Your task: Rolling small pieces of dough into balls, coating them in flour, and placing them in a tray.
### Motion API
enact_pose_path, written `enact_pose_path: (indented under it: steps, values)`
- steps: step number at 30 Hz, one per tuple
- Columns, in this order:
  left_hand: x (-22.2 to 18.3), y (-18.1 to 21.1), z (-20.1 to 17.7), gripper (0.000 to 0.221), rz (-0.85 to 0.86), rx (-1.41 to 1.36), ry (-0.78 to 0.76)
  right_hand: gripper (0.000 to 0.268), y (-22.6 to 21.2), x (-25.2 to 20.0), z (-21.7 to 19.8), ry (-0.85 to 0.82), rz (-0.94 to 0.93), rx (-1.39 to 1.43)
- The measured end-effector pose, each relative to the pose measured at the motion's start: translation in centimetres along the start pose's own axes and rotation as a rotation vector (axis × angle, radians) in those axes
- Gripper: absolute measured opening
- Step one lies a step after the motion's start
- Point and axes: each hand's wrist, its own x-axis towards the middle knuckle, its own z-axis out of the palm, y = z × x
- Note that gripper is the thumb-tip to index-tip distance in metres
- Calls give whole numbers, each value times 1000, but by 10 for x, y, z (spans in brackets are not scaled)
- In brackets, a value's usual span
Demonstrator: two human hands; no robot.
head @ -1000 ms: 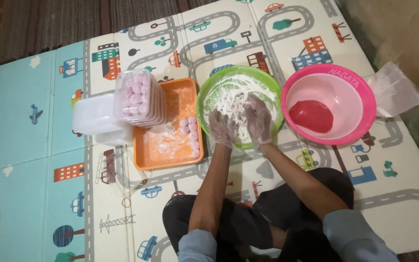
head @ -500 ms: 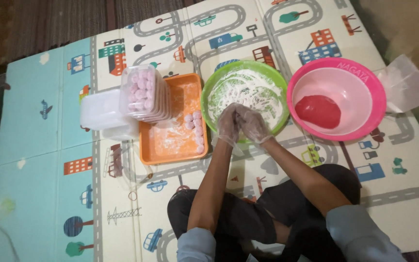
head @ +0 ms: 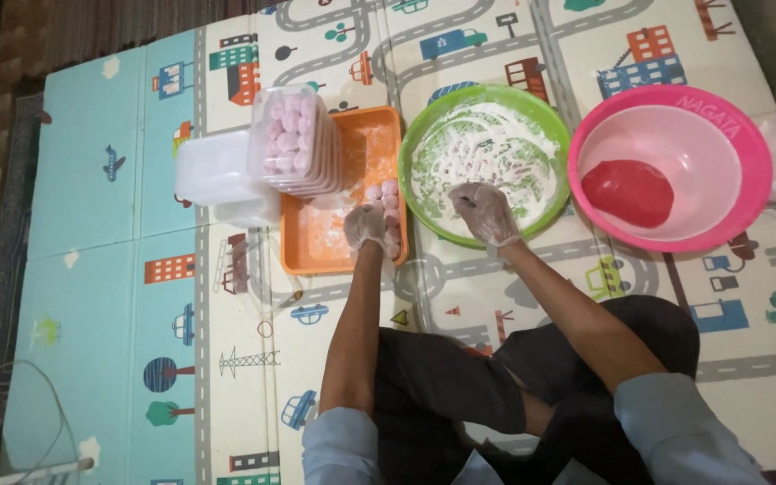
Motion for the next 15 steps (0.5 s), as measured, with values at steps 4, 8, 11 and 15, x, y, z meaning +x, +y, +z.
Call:
enact_pose_path:
  steps: [4, 8, 11, 15]
  values:
    - [55, -26, 52, 24, 187, -574, -54, 15, 1, 0, -2, -12, 0, -10]
    - [100, -47, 108, 14, 435, -1305, -114, 17, -10, -6, -8, -11, 59, 5]
    - [134, -58, 141, 28, 599, -1786, -155, 19, 24, -3, -6, -54, 98, 5]
    - [43, -32, 76, 31, 580, -1852, -182, 21, -14, -7, -29, -37, 150, 30]
